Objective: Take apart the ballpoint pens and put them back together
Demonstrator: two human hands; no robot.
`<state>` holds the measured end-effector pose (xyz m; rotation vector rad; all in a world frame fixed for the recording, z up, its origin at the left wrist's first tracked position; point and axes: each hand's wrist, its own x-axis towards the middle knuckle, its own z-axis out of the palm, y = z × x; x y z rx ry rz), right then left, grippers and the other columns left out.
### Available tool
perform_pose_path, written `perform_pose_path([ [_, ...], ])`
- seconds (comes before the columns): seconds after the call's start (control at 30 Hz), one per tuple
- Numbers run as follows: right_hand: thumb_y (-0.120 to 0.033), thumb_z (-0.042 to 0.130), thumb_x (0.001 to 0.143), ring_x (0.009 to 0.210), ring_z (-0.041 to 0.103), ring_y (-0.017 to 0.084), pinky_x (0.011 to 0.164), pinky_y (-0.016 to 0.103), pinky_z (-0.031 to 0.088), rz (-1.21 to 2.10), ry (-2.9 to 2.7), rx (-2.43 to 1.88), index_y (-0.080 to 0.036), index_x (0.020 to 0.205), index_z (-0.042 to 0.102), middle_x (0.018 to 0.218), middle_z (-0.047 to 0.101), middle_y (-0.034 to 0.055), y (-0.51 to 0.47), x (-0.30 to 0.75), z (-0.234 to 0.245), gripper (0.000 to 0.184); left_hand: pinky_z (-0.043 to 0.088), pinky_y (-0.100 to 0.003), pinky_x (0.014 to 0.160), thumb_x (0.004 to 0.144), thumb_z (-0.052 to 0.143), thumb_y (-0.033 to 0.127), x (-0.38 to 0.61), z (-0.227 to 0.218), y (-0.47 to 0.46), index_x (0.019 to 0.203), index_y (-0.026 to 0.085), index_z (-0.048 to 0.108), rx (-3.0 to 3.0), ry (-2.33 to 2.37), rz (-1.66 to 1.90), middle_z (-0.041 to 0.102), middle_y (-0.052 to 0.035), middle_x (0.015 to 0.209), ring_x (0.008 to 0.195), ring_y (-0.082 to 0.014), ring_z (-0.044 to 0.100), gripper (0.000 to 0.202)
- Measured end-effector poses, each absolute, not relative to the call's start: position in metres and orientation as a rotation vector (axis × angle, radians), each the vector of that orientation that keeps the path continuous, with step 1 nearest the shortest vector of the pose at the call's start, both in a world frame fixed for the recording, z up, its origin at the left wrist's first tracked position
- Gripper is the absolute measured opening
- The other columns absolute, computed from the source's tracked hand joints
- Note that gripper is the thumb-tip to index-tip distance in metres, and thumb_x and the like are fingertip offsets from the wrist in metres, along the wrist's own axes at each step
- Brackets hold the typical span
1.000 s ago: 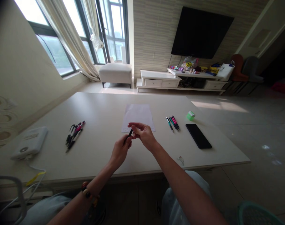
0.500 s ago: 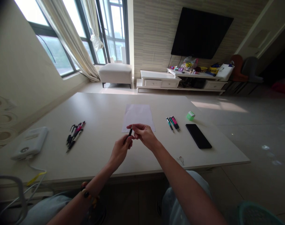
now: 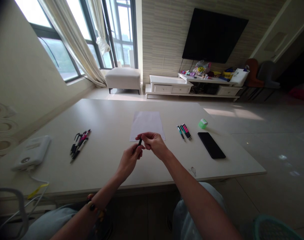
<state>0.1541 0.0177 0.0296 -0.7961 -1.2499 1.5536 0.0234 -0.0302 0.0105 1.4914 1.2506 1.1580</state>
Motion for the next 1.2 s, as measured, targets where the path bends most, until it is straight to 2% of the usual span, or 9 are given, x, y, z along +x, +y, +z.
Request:
perform_pose_path([
  [0.13, -0.038, 0.073, 0.064, 0.043, 0.032, 0.004, 0.04, 0.022, 0.027, 1.444, -1.208, -0.841, -0.016, 0.07, 0.066, 0.074, 0.067, 0.0031, 0.017, 0.153, 0.028, 0.024, 0.037, -0.022, 0.051, 0.083, 0.043, 0.043, 0.025, 0.009, -0.031, 0.08, 0.016, 0.06, 1.467, 1.206, 1.156, 0.051, 0.0021, 0.057, 0.051, -0.0099, 0.045, 0.032],
  [0.33, -0.041, 0.066, 0.072, 0.043, 0.03, 0.004, 0.043, 0.023, 0.033, 1.544, -1.237, -0.778, -0.016, 0.08, 0.068, 0.079, 0.068, 0.0042, 0.012, 0.149, 0.034, 0.026, 0.036, -0.021, 0.048, 0.083, 0.045, 0.045, 0.026, 0.007, -0.031, 0.078, 0.014, 0.059, 1.401, 1.145, 1.16, 0.053, 0.0007, 0.057, 0.05, -0.0092, 0.045, 0.034],
  [0.53, -0.039, 0.072, 0.065, 0.04, 0.029, 0.004, 0.038, 0.023, 0.025, 1.433, -1.149, -0.897, -0.014, 0.069, 0.067, 0.069, 0.067, 0.0045, 0.009, 0.145, 0.036, 0.026, 0.04, -0.021, 0.051, 0.081, 0.048, 0.045, 0.029, 0.008, -0.034, 0.079, 0.014, 0.062, 1.417, 1.192, 1.206, 0.059, -0.001, 0.059, 0.051, -0.0103, 0.051, 0.033],
  [0.63, -0.04, 0.07, 0.066, 0.042, 0.035, 0.006, 0.039, 0.023, 0.029, 1.307, -1.156, -1.004, -0.014, 0.071, 0.068, 0.068, 0.066, 0.0044, 0.01, 0.14, 0.036, 0.027, 0.043, -0.023, 0.054, 0.081, 0.051, 0.044, 0.032, 0.011, -0.034, 0.079, 0.014, 0.062, 1.34, 1.209, 1.236, 0.064, -0.0036, 0.064, 0.056, -0.0127, 0.058, 0.032],
  [0.8, -0.034, 0.062, 0.074, 0.057, 0.051, 0.01, 0.051, 0.023, 0.041, 1.019, -1.328, -1.068, -0.019, 0.092, 0.068, 0.073, 0.062, 0.002, 0.014, 0.138, 0.026, 0.025, 0.049, -0.032, 0.077, 0.085, 0.051, 0.037, 0.022, 0.023, -0.022, 0.086, 0.015, 0.053, 0.807, 1.044, 1.461, 0.07, -0.0092, 0.08, 0.077, -0.0176, 0.067, 0.022],
  [0.9, -0.026, 0.068, 0.067, 0.06, 0.054, 0.011, 0.054, 0.025, 0.046, 1.139, -1.474, -0.995, -0.023, 0.111, 0.06, 0.077, 0.062, 0.0004, 0.01, 0.135, 0.019, 0.045, 0.048, -0.037, 0.082, 0.091, 0.041, 0.027, 0.011, 0.033, -0.012, 0.08, 0.016, 0.047, 0.478, 0.89, 1.556, 0.07, -0.0119, 0.091, 0.087, -0.0188, 0.066, 0.016],
  [0.97, -0.023, 0.072, 0.062, 0.06, 0.056, 0.012, 0.055, 0.026, 0.048, 1.222, -1.469, -0.904, -0.024, 0.116, 0.056, 0.08, 0.063, 0.0003, 0.005, 0.13, 0.017, 0.056, 0.049, -0.038, 0.08, 0.091, 0.04, 0.023, 0.006, 0.035, -0.008, 0.078, 0.015, 0.047, 0.374, 0.809, 1.51, 0.069, -0.0121, 0.094, 0.088, -0.0195, 0.066, 0.017],
  [1.1, -0.029, 0.071, 0.067, 0.058, 0.055, 0.012, 0.052, 0.026, 0.045, 1.182, -1.298, -0.871, -0.019, 0.097, 0.064, 0.076, 0.064, 0.0018, 0.001, 0.124, 0.021, 0.033, 0.049, -0.033, 0.08, 0.085, 0.053, 0.027, 0.013, 0.031, -0.008, 0.083, 0.015, 0.056, 0.381, 0.759, 1.359, 0.069, -0.0078, 0.092, 0.084, -0.0164, 0.065, 0.012],
  [1.2, -0.033, 0.067, 0.072, 0.061, 0.056, 0.013, 0.056, 0.026, 0.045, 1.176, -1.125, -0.865, -0.018, 0.087, 0.065, 0.071, 0.064, 0.0014, 0.013, 0.134, 0.025, 0.022, 0.047, -0.034, 0.087, 0.081, 0.058, 0.037, 0.023, 0.024, -0.011, 0.095, 0.016, 0.062, 0.622, 0.803, 1.256, 0.066, -0.0097, 0.105, 0.095, -0.0186, 0.063, 0.025],
])
